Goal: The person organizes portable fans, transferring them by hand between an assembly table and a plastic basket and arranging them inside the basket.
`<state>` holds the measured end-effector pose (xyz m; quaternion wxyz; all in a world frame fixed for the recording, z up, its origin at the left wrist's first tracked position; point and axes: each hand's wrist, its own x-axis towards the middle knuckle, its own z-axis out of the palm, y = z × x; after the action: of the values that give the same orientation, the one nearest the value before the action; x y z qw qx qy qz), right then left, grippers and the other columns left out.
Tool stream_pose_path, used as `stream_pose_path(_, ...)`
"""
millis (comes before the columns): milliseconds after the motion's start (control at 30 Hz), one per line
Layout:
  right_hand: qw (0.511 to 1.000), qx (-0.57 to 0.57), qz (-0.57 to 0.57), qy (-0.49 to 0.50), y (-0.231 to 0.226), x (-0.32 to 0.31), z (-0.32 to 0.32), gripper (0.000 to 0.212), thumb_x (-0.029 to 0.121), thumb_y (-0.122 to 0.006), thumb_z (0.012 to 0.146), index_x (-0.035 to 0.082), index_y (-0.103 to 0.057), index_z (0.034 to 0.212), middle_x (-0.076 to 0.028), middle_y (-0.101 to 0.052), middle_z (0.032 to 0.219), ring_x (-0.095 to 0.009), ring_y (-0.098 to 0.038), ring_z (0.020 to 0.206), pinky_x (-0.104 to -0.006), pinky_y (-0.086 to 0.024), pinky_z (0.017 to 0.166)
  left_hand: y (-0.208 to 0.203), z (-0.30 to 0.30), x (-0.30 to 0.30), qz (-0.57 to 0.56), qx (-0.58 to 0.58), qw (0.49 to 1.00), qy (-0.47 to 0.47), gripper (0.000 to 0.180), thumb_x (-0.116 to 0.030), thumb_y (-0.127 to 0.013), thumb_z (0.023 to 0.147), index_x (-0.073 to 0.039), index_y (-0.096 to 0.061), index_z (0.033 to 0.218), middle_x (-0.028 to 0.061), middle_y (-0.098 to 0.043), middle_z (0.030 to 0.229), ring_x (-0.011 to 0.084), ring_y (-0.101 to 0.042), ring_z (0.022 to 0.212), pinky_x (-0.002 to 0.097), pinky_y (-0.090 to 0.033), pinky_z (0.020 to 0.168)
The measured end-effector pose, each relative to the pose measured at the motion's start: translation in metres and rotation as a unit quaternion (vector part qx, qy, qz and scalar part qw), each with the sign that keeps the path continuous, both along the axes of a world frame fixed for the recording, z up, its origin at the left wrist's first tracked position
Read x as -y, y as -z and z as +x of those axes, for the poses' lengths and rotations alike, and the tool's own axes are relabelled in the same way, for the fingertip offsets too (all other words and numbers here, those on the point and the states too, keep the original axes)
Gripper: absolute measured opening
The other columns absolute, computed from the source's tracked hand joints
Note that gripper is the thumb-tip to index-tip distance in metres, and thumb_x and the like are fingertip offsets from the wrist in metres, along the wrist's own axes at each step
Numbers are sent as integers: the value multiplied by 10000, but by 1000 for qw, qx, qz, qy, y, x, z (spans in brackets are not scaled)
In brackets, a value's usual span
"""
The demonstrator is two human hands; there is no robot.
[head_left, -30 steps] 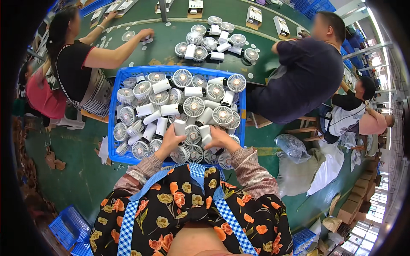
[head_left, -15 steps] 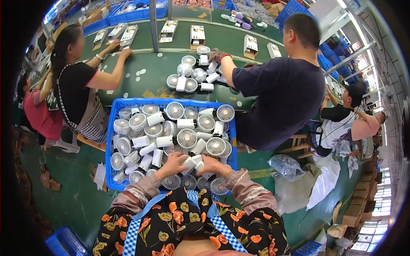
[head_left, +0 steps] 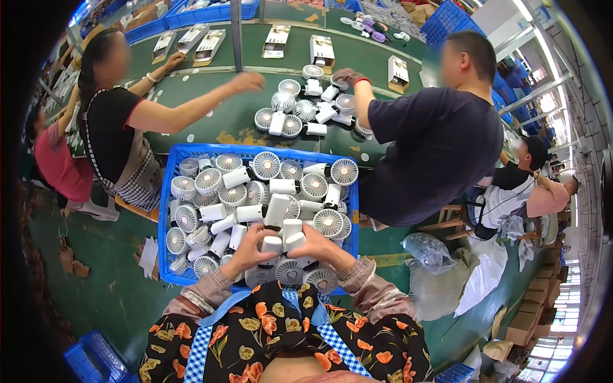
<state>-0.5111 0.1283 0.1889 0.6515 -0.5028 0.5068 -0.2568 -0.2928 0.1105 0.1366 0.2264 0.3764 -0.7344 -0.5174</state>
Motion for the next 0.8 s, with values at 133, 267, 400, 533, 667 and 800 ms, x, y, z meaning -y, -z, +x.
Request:
stream_pose_path(133,1000,6,12,-7,-20,40,-7,782,199,-758,520,12,-424,1202,-91,-545,1063,-180,-526,974,-294,-411,862,-35,-3,37,-11,-17,999,-44,470,-202,-751,602,-95,-591,1031,133,-437,1098,291,-448,1052,359,-362,926)
stream_pose_path(267,995,93,34,32,-11,95,-29,661,144,-746,550,28,-481,1144,-71,-586,1007,-159,-561,919,-288,-434,824,-23,-5,92,102,-56,989,-91,458,-185,-710,644,-59,-574,1063,87,-503,1042,196,-503,988,298,-401,867)
stream_pose_path(400,965,220,101,99,9,168,-55,404,186,-629,706,37,-553,1073,-51,-601,971,-153,-588,851,-299,-485,734,0,-4,164,345,-217,899,-160,379,-117,-624,759,-26,-527,1113,54,-590,974,147,-581,842,291,-484,740)
stream_pose_path(533,881,299,195,310,55,242,-74,261,174,-628,789,49,-571,1011,-79,-630,901,-218,-621,779,-364,-527,700,32,-10,253,504,-348,764,-202,241,-196,-548,850,-39,-517,1030,71,-609,898,198,-618,781,362,-529,701)
stream_pose_path(667,826,355,143,414,89,300,-68,294,156,-626,799,30,-543,1051,-123,-620,979,-260,-615,858,-404,-522,763,65,-16,321,488,-404,736,-239,277,-250,-518,873,-25,-535,1034,116,-625,919,248,-622,807,402,-524,714)
stream_pose_path(800,807,369,121,445,126,333,-54,262,170,-626,804,49,-542,1021,-109,-621,933,-257,-614,808,-424,-527,703,106,-6,363,435,-445,724,-296,286,-240,-538,867,-27,-515,1057,123,-615,901,254,-620,790,403,-521,707)
